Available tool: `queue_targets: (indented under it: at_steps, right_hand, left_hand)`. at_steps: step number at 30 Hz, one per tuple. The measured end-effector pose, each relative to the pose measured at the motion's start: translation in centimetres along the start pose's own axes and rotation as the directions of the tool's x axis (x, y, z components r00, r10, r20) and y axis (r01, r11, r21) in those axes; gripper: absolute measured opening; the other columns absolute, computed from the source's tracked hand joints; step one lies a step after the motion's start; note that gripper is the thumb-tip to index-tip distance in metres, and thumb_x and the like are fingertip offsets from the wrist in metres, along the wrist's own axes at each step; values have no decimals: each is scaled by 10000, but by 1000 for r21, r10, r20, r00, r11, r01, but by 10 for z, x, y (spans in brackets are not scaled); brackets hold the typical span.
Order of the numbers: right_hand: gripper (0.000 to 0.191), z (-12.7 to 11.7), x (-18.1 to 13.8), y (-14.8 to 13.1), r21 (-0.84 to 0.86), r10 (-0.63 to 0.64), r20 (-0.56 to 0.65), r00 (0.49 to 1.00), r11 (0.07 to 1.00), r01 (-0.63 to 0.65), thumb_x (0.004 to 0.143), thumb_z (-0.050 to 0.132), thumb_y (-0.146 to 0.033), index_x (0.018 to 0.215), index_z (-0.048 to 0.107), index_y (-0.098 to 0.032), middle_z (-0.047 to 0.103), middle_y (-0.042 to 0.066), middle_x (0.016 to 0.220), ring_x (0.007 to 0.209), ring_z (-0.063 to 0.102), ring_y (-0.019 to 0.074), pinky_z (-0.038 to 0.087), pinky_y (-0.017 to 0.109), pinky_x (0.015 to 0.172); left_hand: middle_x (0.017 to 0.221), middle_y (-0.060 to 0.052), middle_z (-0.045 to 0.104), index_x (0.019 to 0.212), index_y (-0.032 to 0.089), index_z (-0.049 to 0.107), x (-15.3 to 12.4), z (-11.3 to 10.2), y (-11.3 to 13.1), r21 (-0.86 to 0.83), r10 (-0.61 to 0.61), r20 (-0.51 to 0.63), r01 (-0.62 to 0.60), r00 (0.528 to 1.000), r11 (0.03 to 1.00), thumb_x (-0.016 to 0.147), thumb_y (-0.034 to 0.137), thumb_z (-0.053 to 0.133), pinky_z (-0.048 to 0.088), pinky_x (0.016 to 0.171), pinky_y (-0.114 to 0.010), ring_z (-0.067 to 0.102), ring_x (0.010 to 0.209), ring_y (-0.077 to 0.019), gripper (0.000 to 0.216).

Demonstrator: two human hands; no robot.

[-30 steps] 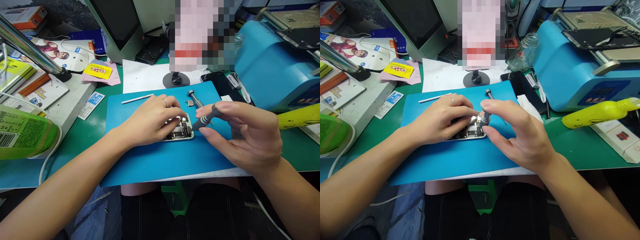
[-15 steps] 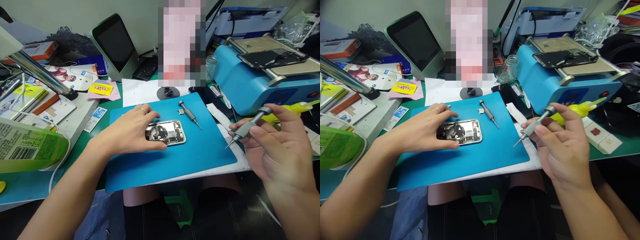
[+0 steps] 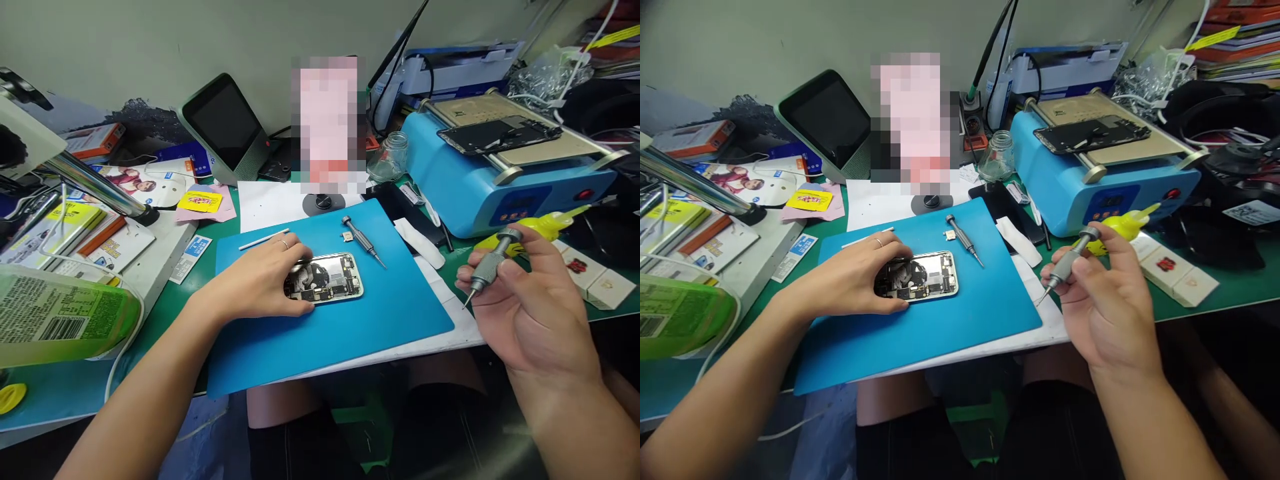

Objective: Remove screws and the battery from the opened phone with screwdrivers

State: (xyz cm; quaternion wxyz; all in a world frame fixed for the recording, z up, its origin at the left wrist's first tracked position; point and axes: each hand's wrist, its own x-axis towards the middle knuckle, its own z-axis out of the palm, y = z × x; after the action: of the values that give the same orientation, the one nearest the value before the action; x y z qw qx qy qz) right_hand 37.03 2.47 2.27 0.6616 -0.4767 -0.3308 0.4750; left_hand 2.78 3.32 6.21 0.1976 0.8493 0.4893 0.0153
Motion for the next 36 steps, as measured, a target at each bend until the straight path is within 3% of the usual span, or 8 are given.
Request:
queue_targets:
  at_steps: [11, 20, 26, 36]
  right_hand:
    - [705, -2, -3, -1, 41, 14, 38, 999, 999, -16, 480, 1071, -413, 1092, 731, -335, 689, -28, 782, 710, 638, 142, 596, 251, 617]
    - [542, -2, 0, 1, 39, -15, 41, 999, 999, 14, 548, 1006, -365, 1041, 781, -365, 683, -40, 786, 728, 640, 151, 566, 288, 616]
    - [415, -4, 0, 3, 20, -34, 41, 999, 999, 33, 651, 883, -228, 1007, 783, -415, 663, -51, 804, 737, 640, 141, 559, 283, 638]
    - [249, -5, 0, 4, -34, -93, 72, 993, 995, 95, 735, 778, -266, 945, 715, -385, 615, -24, 799, 749, 634, 185, 519, 328, 622]
  left_hand:
    - [1303, -113, 641, 1321, 190, 620, 9, 10, 5, -44, 21, -32, -22, 999, 999, 840, 559, 763, 545, 991, -446, 647, 1152, -313, 623]
    - [1268, -115, 646, 1293, 187, 623, 10, 11, 7, -51, 41, -59, -44, 997, 998, 842, 559, 752, 550, 965, -444, 641, 1129, -315, 599]
    - [1183, -116, 631, 1232, 168, 654, 20, 20, 16, -56, 46, -121, -53, 992, 997, 807, 539, 766, 545, 975, -466, 622, 1076, -316, 576]
    - [1179, -110, 630, 1275, 174, 659, 23, 26, 14, -70, 76, -168, -89, 983, 994, 812, 521, 788, 554, 1008, -484, 626, 1083, -316, 592]
